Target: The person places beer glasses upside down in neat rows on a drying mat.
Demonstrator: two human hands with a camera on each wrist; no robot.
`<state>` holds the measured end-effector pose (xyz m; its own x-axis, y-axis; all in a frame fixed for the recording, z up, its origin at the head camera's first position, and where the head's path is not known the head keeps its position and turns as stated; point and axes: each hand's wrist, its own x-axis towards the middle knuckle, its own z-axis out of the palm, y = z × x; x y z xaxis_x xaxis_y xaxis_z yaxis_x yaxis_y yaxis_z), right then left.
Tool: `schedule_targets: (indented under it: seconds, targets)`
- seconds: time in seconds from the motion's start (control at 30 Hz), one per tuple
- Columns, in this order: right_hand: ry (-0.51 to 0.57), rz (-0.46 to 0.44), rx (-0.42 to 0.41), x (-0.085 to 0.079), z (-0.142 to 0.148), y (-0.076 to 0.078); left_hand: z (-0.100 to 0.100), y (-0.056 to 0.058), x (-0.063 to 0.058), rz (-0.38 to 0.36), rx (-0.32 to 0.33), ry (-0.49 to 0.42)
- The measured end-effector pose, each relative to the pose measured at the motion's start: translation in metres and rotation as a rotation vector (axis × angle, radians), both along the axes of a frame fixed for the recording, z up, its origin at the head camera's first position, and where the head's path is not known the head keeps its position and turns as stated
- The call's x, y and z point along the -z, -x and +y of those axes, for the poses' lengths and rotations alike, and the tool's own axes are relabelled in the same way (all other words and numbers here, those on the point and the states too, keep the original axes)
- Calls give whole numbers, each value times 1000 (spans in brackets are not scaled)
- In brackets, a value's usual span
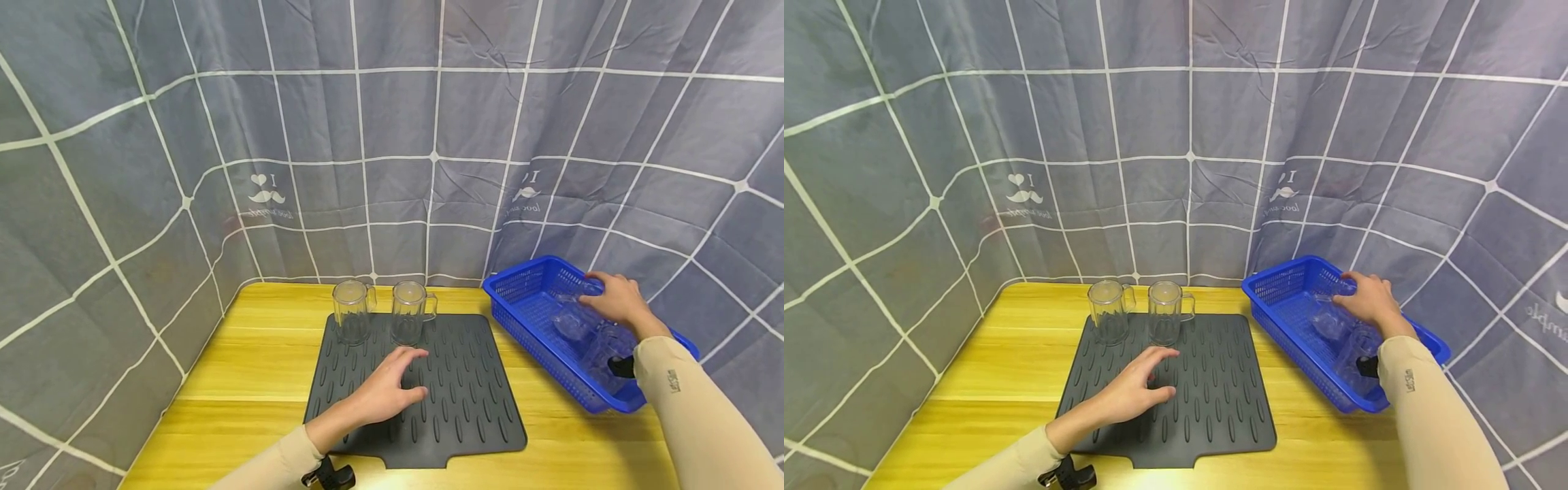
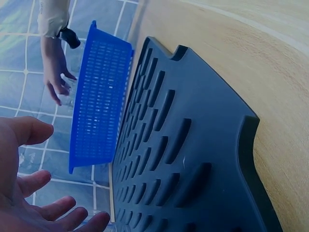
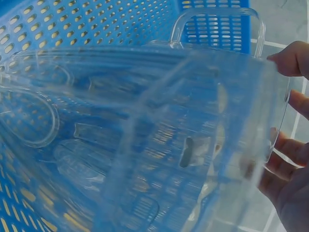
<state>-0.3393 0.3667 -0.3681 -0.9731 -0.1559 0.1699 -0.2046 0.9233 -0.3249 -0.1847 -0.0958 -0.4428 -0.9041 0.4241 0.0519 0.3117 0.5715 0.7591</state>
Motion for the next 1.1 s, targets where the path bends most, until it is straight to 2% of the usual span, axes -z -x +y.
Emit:
schedule_targets:
  seconds: [0.3, 0.47, 0.73, 0.83, 1.1]
  targets:
    - [48, 81, -28, -6, -2, 1, 1, 2, 1, -3, 4, -21]
    - [88, 90, -32, -12, -7, -5, 2, 2, 3, -4, 8, -15]
    - [150, 213, -53, -21, -17, -16, 4, 3, 3, 8, 14, -19]
    - [181, 220, -50, -26, -22, -21, 5, 3, 1, 12, 14, -23]
    - [342, 144, 7, -37, -39, -37, 7, 4, -2, 31, 17, -24]
